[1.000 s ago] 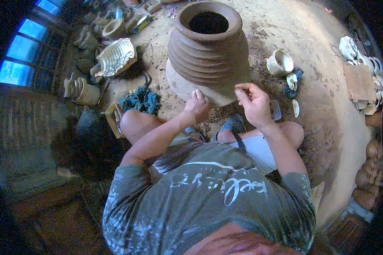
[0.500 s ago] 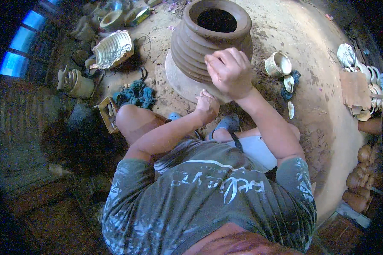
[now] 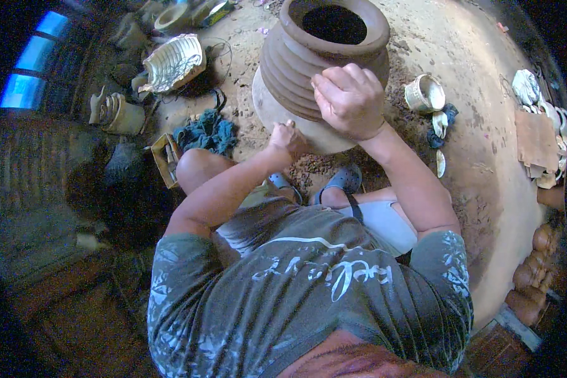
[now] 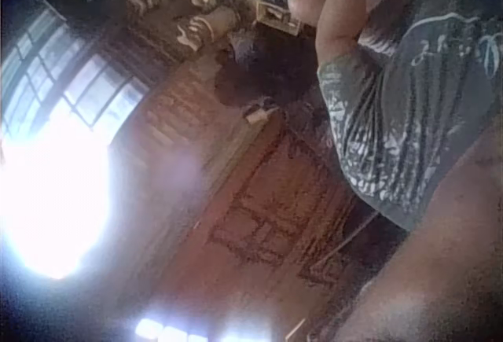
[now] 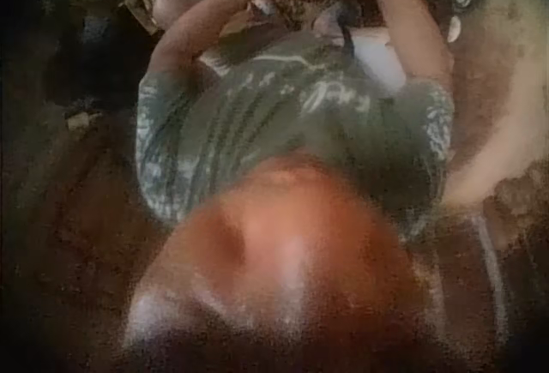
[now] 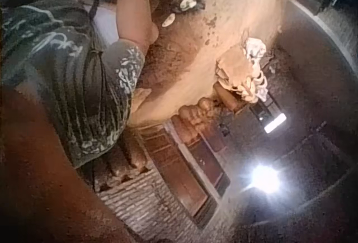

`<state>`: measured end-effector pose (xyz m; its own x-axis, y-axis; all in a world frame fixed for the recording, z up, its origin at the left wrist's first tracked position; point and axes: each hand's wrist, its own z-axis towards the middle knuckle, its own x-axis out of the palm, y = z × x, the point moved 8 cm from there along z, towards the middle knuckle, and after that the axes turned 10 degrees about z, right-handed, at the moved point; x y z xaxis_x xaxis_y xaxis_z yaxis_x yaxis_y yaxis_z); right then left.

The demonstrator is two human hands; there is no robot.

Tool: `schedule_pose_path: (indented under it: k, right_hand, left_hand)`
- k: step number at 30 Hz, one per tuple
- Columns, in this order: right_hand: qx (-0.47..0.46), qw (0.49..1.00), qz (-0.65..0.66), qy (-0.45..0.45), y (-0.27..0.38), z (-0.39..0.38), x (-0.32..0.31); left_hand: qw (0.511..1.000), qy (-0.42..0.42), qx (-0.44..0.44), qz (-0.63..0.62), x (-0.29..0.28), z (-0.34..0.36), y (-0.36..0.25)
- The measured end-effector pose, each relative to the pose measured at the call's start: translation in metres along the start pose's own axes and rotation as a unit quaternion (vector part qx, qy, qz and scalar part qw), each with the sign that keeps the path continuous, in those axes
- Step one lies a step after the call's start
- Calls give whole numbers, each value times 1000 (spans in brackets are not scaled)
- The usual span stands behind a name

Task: The person shapes a large clay vessel on a potter's wheel by hand, pressing into the sides to create decorative ridges and refining the rim.

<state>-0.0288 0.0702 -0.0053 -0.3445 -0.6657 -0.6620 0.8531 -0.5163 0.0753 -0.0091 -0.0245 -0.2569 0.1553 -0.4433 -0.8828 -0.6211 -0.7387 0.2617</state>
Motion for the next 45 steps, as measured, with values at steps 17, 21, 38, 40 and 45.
schedule_pose_path:
  k: [17,21,38,40,45]
  right_hand:
    - [-4,998,57,-2,-45,-30,-29]
    - [153,983,81,-65,-86,-63,-46]
    - [560,696,402,-201,-163,-91,-8]
    - [571,670,417,-227,-154,-80,-15]
    - [585,674,402,-205,-175,-106,-6]
  left_hand:
    - [996,10,-44,74,71,21,116]
    - [995,3,15,95,68,19,109]
    - [984,81,159,0,-32,-7,-56]
    - [989,22,128,-64,-35,7,-75]
    - [966,-120,133,-187,-31,49,-119]
